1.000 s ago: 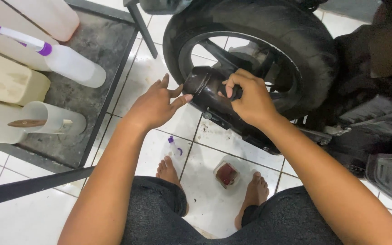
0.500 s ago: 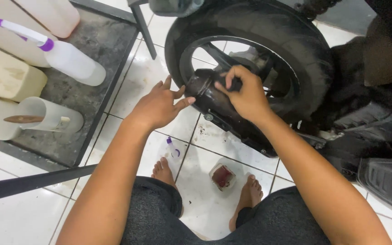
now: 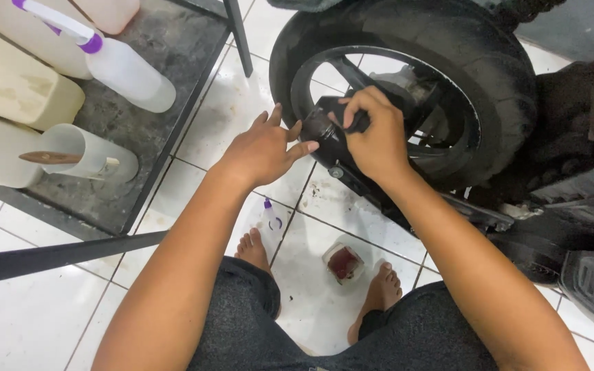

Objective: The person scrubs the motorcycle exhaust pipe with a sponge, applying pressure to clean the surface. They work on different sections of the exhaust, including the tip and the body, while sitting on the floor.

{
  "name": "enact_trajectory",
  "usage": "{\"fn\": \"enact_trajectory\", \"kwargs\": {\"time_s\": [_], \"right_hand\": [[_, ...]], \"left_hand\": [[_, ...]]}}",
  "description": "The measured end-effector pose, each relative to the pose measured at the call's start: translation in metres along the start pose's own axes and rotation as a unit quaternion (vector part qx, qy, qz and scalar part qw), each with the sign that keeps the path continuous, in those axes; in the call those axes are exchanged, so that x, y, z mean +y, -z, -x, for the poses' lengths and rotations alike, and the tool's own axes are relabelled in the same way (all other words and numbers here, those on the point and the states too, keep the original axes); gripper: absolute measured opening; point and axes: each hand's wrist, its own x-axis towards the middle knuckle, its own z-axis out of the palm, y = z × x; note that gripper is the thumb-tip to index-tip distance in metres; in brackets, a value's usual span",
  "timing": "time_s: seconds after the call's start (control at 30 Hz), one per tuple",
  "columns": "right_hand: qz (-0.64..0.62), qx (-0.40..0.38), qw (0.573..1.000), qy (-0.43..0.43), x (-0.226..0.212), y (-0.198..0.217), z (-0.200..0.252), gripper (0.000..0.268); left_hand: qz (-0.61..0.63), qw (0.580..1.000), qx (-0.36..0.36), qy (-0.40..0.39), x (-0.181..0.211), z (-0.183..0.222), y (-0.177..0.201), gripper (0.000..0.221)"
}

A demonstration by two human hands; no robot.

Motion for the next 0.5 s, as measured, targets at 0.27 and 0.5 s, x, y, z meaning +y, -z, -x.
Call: {"fn": "enact_trajectory", "kwargs": {"time_s": [0.27,0.5], "right_hand": [[0.088,-0.086,0.990,0.066,0.002,0.014,0.020,0.028],[0.233,-0.082,0.942,0.227,0.030,-0.001,0.018,0.033]], "left_hand": [[0.009,1.000,0.000,0.000,-0.001,0.003,-0.001,0.058],[0.009,1.000,-0.003,-0.015,-0.003,0.002,0.001,0.058]]}}
